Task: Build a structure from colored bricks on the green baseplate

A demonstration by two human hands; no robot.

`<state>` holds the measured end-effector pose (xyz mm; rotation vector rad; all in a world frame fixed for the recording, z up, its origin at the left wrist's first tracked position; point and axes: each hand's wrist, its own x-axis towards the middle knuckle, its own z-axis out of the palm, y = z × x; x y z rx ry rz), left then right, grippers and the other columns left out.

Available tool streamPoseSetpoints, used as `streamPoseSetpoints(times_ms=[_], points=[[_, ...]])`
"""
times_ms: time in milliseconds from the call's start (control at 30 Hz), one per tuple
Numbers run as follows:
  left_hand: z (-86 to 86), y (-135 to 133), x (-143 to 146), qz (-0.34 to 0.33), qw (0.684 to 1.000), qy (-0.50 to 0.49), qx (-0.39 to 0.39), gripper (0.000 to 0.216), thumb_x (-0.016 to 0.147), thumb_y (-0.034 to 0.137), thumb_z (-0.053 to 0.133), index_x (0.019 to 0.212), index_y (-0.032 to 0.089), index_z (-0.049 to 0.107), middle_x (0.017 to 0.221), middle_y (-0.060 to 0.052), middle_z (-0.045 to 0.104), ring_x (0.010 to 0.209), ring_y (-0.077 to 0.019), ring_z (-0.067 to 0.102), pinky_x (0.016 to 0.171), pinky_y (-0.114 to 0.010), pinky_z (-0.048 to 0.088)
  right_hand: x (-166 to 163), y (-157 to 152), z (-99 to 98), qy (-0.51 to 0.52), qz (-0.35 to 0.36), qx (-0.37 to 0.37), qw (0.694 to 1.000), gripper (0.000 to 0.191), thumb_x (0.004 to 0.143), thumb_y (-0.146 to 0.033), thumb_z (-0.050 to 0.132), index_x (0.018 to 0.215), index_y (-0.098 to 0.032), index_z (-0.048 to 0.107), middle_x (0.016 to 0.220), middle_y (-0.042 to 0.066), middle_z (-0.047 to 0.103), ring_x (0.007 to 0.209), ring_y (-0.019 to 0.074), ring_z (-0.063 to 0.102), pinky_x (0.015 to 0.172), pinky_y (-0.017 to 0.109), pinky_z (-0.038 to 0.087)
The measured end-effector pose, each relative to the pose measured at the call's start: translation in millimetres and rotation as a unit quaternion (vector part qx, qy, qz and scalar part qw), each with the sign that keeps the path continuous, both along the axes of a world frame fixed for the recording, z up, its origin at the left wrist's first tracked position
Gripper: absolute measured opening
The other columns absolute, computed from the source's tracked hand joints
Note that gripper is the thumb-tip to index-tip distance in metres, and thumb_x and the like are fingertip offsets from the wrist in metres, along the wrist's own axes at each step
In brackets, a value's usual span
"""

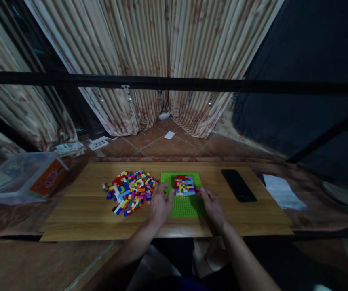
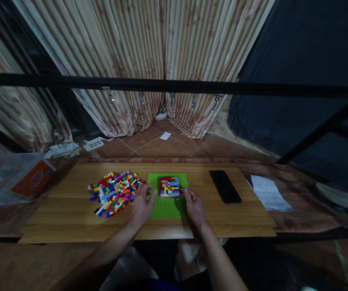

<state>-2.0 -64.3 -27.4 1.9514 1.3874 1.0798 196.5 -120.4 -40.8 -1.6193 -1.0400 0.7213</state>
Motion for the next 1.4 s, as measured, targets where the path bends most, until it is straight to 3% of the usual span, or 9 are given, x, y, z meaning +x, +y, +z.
streamPoseSetpoints(times_ms=[200,367,567,767,900,1067,1400], points=[[2.4,-17,-62,-0.015,0.998,0.042,-0.031,0.016,0.085,0.02,0.049,0.095,0.019,0.061,0.094,-0.006,0.064,0.085,-0.0187,0.062,0.078,-0.034,0.051,19,-3,-0.4,-0.013,0.033,-0.033,0.999,0.056,0.08,-0.068,0.049,0.091,-0.018,0.072,0.086,0.011,0.074,0.084,0.0261,0.067,0.078,0.037,0.051],[12.7,-32,-81,-0.016,0.998,0.059,-0.019,0.021,0.083,0.017,0.05,0.1,0.02,0.063,0.102,-0.007,0.065,0.092,-0.0199,0.063,0.083,-0.035,0.052,37,-7,13.2,-0.134,0.098,-0.076,0.983,0.044,0.084,-0.055,0.049,0.091,-0.018,0.071,0.089,0.009,0.074,0.085,0.0248,0.067,0.078,0.036,0.051],[19.6,-42,-50,-0.059,0.994,0.087,-0.012,0.028,0.086,0.015,0.048,0.107,0.023,0.064,0.106,-0.007,0.065,0.101,-0.0198,0.062,0.09,-0.034,0.052,23,-2,19.7,-0.217,0.157,0.007,0.963,0.032,0.086,-0.04,0.051,0.105,-0.021,0.069,0.105,0.009,0.07,0.094,0.0231,0.065,0.087,0.039,0.049],[14.0,-31,9,-0.076,0.986,0.148,0.003,0.028,0.085,0.016,0.054,0.11,0.024,0.061,0.106,-0.005,0.064,0.098,-0.0193,0.062,0.088,-0.034,0.052,12,5,10.8,-0.236,0.172,0.059,0.955,0.023,0.086,-0.028,0.053,0.101,-0.022,0.069,0.101,0.007,0.07,0.094,0.0223,0.064,0.089,0.039,0.049],[11.1,-17,34,-0.056,0.98,0.192,0.017,0.017,0.085,0.018,0.058,0.1,0.024,0.063,0.099,-0.004,0.064,0.092,-0.0186,0.062,0.082,-0.031,0.052,18,8,8.1,-0.223,0.177,0.078,0.955,0.02,0.088,-0.027,0.052,0.095,-0.022,0.07,0.096,0.006,0.071,0.09,0.0219,0.066,0.086,0.037,0.05],[8.1,-10,40,-0.074,0.975,0.207,0.028,0.009,0.089,0.021,0.053,0.089,0.022,0.062,0.092,-0.002,0.062,0.085,-0.0165,0.06,0.077,-0.029,0.049,20,10,2.3,-0.196,0.176,0.094,0.96,0.021,0.09,-0.031,0.051,0.095,-0.023,0.07,0.097,0.006,0.072,0.089,0.0204,0.066,0.085,0.035,0.051],[9.6,-17,29,-0.082,0.976,0.2,0.03,0.02,0.093,0.02,0.043,0.094,0.023,0.063,0.095,-0.004,0.063,0.088,-0.0175,0.062,0.079,-0.031,0.051,24,2,-0.4,-0.193,0.159,0.091,0.964,0.03,0.092,-0.04,0.047,0.104,-0.021,0.068,0.102,0.009,0.071,0.091,0.0218,0.068,0.084,0.036,0.053]])
